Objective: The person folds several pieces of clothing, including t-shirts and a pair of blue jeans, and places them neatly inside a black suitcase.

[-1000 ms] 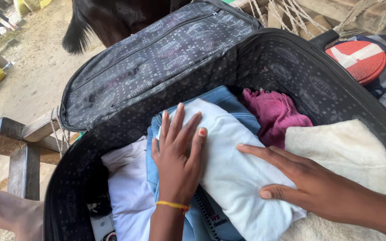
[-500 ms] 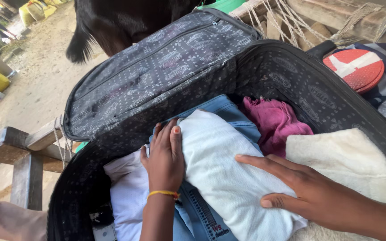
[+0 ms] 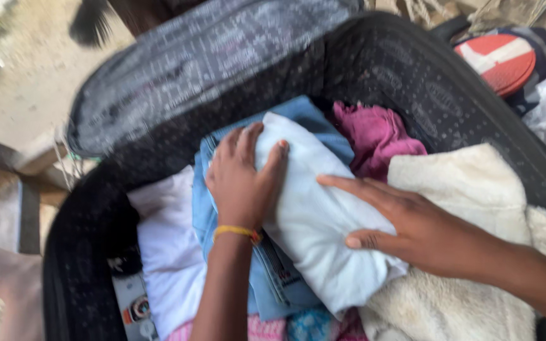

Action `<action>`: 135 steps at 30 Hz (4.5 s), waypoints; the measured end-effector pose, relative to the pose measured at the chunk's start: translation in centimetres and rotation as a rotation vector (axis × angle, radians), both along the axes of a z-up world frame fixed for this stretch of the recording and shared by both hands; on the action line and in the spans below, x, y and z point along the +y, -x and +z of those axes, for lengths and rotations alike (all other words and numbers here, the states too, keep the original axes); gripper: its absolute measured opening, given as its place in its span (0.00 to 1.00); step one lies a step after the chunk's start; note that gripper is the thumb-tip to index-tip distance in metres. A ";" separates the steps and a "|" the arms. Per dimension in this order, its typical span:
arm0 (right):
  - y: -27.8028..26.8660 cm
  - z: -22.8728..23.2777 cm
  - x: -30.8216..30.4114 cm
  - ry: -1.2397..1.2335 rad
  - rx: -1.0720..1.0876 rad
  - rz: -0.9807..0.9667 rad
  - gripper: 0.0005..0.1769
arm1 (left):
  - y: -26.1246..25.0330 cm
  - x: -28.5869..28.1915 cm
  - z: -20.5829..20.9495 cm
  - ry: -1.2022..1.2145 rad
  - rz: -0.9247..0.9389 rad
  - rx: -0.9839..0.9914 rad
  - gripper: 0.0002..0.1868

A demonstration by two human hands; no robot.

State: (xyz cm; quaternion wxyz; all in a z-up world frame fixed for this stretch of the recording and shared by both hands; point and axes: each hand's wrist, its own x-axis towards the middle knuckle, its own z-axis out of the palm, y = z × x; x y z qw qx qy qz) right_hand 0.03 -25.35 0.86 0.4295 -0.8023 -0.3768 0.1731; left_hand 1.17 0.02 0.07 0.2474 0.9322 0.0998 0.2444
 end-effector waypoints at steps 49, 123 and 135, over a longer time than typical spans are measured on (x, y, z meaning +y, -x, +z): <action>-0.7 0.0 0.0 0.157 -0.023 -0.144 0.40 | 1.9 -2.7 1.2 -0.341 -0.295 -0.049 0.30; -2.1 4.3 -3.9 -0.477 0.136 -0.362 0.31 | 2.9 -9.6 6.1 1.404 -0.127 -0.176 0.43; -5.1 2.8 -5.3 0.279 -0.014 -0.561 0.33 | -2.6 -11.7 -0.8 1.136 -0.163 0.036 0.50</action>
